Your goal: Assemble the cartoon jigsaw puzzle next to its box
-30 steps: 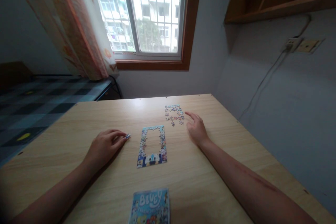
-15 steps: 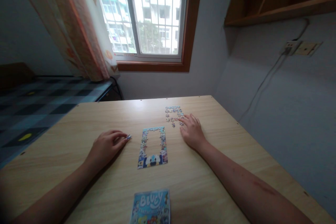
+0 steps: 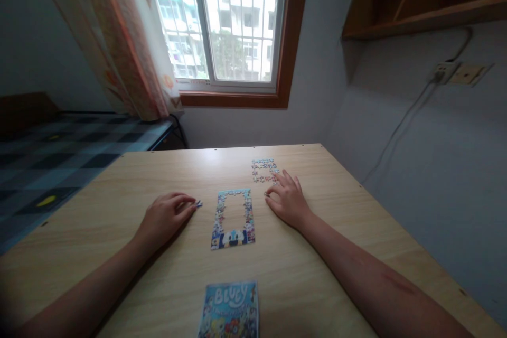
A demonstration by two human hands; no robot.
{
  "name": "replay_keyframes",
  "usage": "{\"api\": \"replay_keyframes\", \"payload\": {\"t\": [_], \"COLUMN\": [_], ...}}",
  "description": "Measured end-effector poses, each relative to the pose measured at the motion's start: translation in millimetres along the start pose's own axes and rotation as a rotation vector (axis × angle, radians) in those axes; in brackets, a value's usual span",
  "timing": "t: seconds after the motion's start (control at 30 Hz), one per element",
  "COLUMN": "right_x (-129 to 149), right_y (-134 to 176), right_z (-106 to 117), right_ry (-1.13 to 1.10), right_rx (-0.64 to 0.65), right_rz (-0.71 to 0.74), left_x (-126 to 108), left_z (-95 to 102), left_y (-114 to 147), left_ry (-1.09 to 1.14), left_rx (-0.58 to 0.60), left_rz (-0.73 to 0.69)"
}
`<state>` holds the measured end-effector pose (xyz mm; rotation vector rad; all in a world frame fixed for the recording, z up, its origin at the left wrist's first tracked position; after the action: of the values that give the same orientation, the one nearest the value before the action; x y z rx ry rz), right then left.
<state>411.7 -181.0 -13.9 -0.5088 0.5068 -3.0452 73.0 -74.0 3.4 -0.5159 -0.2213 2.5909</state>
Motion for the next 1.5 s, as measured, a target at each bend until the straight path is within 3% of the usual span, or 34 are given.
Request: {"api": "replay_keyframes", "payload": {"t": [0.33, 0.77, 1.13, 1.5], "right_x": [-5, -15, -10, 1], "right_y": [6, 11, 16, 17], "right_z": [-3, 8, 15, 15], "right_ry": [0.038, 0.014, 0.120, 0.084], "right_rx": [-0.079, -0.014, -0.038, 0.055], "right_rz": [0.079, 0.214, 0.215, 0.220], "left_x": [-3, -13, -17, -26], "left_z": [-3.8, -9.4, -7.7, -1.7], "left_y": [2, 0, 3, 5], "left_ry": [0.017, 0.107, 0.107, 0.120], "left_rx": [-0.002, -0.036, -0.076, -0.096], "left_rz": [0.000, -0.012, -0.028, -0.059]}}
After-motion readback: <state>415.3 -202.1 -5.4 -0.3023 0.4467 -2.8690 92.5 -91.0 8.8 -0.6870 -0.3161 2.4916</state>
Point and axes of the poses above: each hand's wrist, its own y-axis away from the middle knuckle, its own z-axis out of the back of the hand, x = y × z, the point moved 1 cm from there along -y, towards the middle knuckle, and after that the axes turned 3 degrees about x, right-handed, at the moved point
